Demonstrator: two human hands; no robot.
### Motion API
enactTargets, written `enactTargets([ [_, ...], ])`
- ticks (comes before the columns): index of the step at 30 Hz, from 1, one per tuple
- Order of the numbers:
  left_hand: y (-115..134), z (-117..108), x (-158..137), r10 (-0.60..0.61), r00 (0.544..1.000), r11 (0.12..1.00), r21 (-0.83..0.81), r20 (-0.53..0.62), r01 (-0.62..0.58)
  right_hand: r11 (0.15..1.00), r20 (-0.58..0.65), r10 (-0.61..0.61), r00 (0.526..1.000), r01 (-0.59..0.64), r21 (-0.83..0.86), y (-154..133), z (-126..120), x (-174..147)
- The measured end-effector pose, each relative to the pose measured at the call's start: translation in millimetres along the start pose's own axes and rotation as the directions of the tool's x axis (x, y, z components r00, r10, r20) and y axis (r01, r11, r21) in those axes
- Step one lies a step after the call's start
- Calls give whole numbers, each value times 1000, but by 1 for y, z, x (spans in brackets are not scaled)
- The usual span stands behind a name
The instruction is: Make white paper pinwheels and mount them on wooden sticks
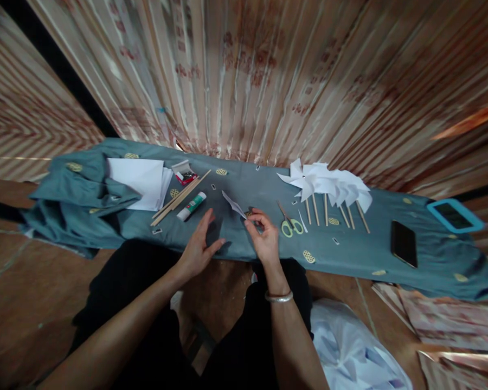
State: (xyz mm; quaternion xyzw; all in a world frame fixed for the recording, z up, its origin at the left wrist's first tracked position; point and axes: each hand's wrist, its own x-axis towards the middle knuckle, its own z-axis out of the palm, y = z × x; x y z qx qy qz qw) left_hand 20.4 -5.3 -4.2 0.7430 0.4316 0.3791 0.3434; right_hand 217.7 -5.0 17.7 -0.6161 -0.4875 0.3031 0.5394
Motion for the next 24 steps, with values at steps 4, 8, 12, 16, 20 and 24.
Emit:
enactTargets([
  [4,-3,7,10,-15,999,997,-73,-52,11,1000,34,-3,999,3,-14,-1,3,-1],
  [8,-4,8,18,-6,998,998,-62,-67,2,1000,19,16,1000,-16,6,0,7,0],
  [12,-1,7,19,-14,1000,1000,-4,-25,14,997,-64,67,996,-70,-35,3,6,4],
  [16,-2,8,17,-9,1000,999,42,23,8,990,-154,87,984,-103,-96,8,-3,10],
  [20,-5,11,16,29,999,996,86,20,-31,983,-188,113,976,-137,-120,13,-12,14],
  [24,-5,8,16,58,998,992,112,36,-62,982,-167,163,972,-176,-66,16,-14,15],
])
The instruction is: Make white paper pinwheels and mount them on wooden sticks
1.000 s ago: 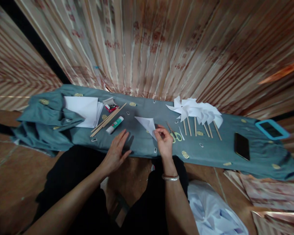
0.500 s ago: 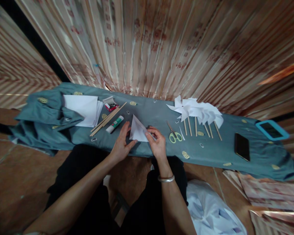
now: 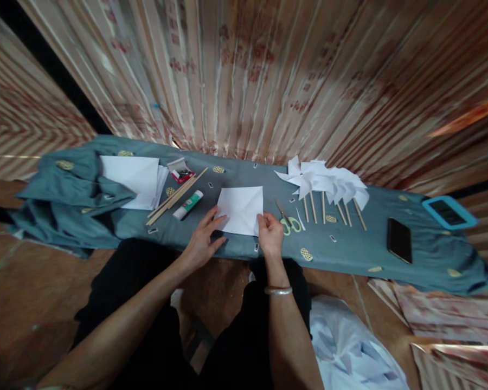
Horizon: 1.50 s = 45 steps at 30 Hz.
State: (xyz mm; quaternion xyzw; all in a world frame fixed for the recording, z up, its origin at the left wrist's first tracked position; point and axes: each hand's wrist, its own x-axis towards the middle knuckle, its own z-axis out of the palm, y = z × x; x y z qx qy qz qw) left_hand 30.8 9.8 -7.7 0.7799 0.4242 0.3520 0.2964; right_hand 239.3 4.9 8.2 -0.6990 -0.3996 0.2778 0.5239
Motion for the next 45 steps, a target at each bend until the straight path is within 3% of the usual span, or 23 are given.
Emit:
enactTargets([
  [13,-4,-18,2,54,994,995,89,-97,-45,981,180,97,979,-124,147,-6,1,-9],
  [23,16,-29,2,115,991,922,363,71,-133,981,240,118,964,-151,124,2,-3,-11],
  [28,17,-22,-2,150,982,909,375,111,-181,983,237,113,965,-144,117,9,-2,-13],
  [31,13,-18,-2,140,990,955,260,24,-141,982,218,104,970,-134,130,9,-2,-13],
  [35,8,-13,0,-15,985,1000,6,-170,16,979,132,77,988,-101,180,4,-2,-12],
  [38,7,-6,0,-144,985,956,-272,-93,114,969,94,50,994,-71,236,1,1,-13],
  [41,9,2,1,-216,976,854,-478,32,205,965,114,25,993,-53,257,-3,6,-17],
  [45,17,8,5,-320,945,686,-670,71,283,972,173,-18,985,-24,234,-7,14,-26],
])
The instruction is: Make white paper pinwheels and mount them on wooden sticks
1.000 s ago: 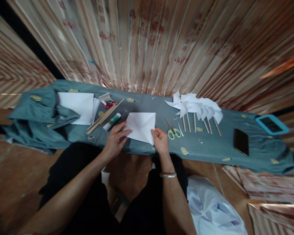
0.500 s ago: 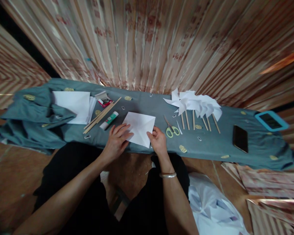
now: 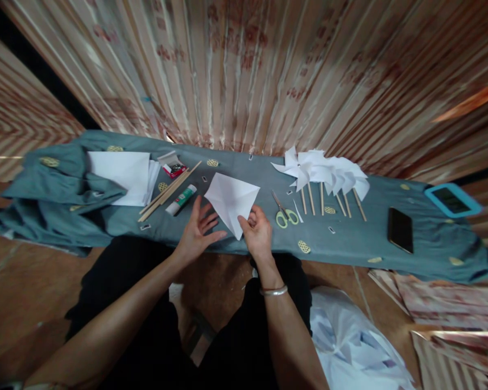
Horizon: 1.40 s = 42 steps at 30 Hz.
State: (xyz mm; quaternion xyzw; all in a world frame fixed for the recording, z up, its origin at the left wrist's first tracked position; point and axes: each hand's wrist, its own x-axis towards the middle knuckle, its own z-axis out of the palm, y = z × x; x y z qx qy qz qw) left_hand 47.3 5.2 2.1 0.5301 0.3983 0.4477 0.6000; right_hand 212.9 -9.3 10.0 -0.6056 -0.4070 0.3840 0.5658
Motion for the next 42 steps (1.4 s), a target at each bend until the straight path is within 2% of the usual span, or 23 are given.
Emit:
enactTargets([
  [4,4,7,4,-87,993,972,-226,-79,68,999,94,-19,995,16,32,-1,10,-7],
  [7,3,5,8,-137,971,973,-213,-198,93,998,114,-59,992,59,0,-4,10,-7],
  [10,3,1,10,-168,934,980,-158,-314,123,978,33,-133,991,136,-156,-10,-7,0],
  [11,3,0,10,-175,927,979,-155,-333,129,955,-36,-171,985,156,-253,-11,-17,3],
  [13,6,-2,10,-195,920,975,-170,-341,143,829,-138,-252,958,140,-541,-12,-39,10],
  [15,10,-3,8,-216,919,967,-202,-331,154,615,-174,-312,934,59,-786,-10,-60,15],
  [16,12,-3,7,-225,917,963,-221,-328,156,530,-165,-315,935,29,-847,-9,-68,17],
  [19,21,-2,3,-263,910,936,-313,-321,160,431,-135,-293,947,5,-902,-4,-81,19],
  [22,34,-1,-1,-302,905,886,-439,-300,150,368,-124,-214,969,-38,-929,-5,-84,19],
  [26,56,2,7,-300,905,842,-530,-302,102,488,-211,-89,973,-142,-861,-14,-83,21],
  [27,61,2,12,-283,910,841,-534,-304,83,559,-233,-65,970,-158,-814,-16,-82,21],
  [29,71,2,25,-231,922,849,-527,-309,36,774,-254,22,967,-178,-608,-20,-76,19],
  [30,75,1,34,-195,930,856,-517,-312,6,882,-238,87,967,-185,-433,-21,-71,17],
  [31,78,0,42,-154,936,863,-505,-316,-29,956,-193,160,968,-201,-215,-22,-64,14],
  [33,80,-2,60,-98,940,872,-483,-327,-78,968,-70,239,969,-231,102,-24,-49,5],
  [35,77,-5,74,-75,938,874,-475,-339,-102,916,40,300,953,-299,267,-24,-33,-5],
  [38,68,-10,88,-60,927,874,-468,-370,-130,867,185,342,921,-385,316,-21,-14,-17],
  [42,55,-19,93,-59,915,884,-447,-400,-138,887,331,315,889,-400,230,-19,-4,-27],
])
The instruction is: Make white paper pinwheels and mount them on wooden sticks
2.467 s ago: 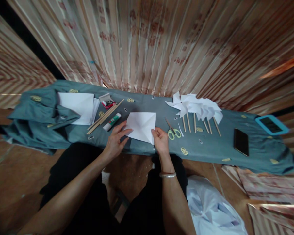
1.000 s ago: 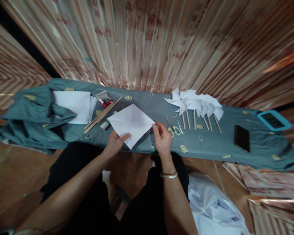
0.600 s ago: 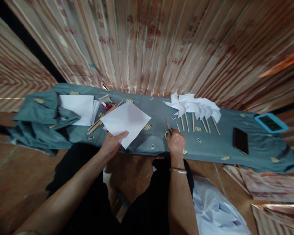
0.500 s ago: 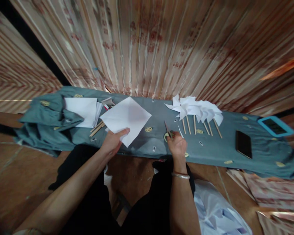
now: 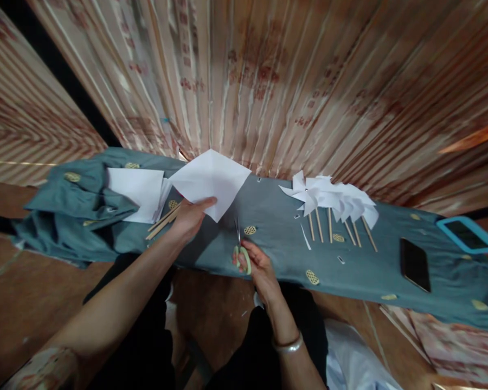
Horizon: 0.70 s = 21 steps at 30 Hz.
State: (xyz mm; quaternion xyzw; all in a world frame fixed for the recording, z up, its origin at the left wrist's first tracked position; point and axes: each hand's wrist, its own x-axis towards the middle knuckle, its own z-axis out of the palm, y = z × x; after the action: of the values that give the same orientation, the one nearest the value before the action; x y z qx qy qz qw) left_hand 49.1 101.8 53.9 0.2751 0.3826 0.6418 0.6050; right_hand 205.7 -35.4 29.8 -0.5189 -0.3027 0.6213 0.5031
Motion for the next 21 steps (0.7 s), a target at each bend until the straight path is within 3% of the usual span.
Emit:
enactTargets([
  [4,-3,-4,3,43,999,997,57,13,-44,995,197,-14,980,33,-94,3,6,-5],
  [7,-5,-2,1,79,996,994,79,30,-81,987,258,-45,965,84,-140,5,13,-5],
  [12,-9,1,-5,59,997,988,139,51,-65,971,226,-106,968,149,-185,3,23,0],
  [21,-12,2,-8,40,998,986,162,53,-48,969,177,-110,978,145,-198,4,29,6],
])
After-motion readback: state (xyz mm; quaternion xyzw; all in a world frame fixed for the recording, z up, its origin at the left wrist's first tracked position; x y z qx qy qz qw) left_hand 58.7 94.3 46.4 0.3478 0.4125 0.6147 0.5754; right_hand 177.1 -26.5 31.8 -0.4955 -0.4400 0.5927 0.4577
